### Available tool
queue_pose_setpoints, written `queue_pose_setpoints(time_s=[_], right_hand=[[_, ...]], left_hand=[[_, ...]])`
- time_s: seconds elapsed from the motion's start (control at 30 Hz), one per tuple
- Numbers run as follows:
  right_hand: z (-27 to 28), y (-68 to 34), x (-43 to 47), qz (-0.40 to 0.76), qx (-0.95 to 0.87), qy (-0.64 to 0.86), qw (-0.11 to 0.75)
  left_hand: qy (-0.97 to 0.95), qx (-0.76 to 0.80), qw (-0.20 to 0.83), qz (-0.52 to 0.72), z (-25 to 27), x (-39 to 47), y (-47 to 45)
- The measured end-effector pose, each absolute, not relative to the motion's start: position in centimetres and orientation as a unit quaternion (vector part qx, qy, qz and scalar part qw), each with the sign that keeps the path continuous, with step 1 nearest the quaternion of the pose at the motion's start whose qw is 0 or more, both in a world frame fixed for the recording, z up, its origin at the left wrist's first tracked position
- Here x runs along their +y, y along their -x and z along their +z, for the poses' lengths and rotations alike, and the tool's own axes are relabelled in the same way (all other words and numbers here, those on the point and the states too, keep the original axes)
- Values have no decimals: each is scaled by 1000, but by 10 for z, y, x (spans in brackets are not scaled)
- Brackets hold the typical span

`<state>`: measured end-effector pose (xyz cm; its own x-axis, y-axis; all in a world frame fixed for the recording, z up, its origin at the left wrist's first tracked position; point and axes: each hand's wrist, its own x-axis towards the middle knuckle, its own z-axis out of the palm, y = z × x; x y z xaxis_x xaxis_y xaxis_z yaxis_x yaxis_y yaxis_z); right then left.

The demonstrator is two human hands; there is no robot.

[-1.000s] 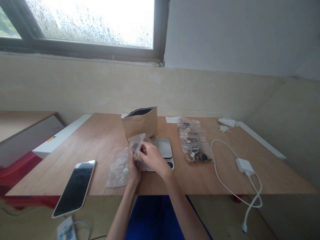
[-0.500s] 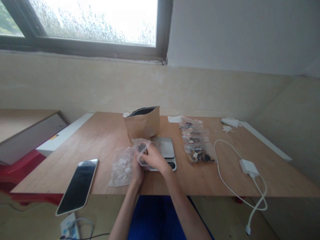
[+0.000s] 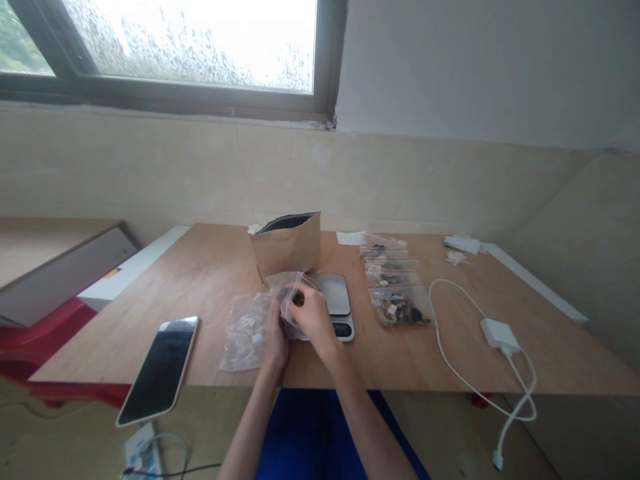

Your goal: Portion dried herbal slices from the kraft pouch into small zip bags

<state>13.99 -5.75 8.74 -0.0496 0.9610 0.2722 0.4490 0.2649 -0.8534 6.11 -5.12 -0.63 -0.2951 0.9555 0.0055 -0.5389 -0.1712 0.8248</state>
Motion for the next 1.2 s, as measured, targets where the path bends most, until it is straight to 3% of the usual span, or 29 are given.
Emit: queue_pose_setpoints(time_s=[0.47,0.7,0.9,1.03,1.2], right_hand=[[88,-148,-68,282,-612,540,504],[125,-164,-62,356,-576,419,605],[170,-165,-22,177,-614,379,670],[173,-159,10,62,-672,403,618],[163,-152,29,17,-729,415,544]], left_hand=[[-178,354,581,711,6,-54,-63],[-144,344,606,702,15,-58,-60],[-139,345,603,706,14,-59,-58],[-133,341,606,706,16,-59,-58],[-136,341,608,704,18,-60,-58]])
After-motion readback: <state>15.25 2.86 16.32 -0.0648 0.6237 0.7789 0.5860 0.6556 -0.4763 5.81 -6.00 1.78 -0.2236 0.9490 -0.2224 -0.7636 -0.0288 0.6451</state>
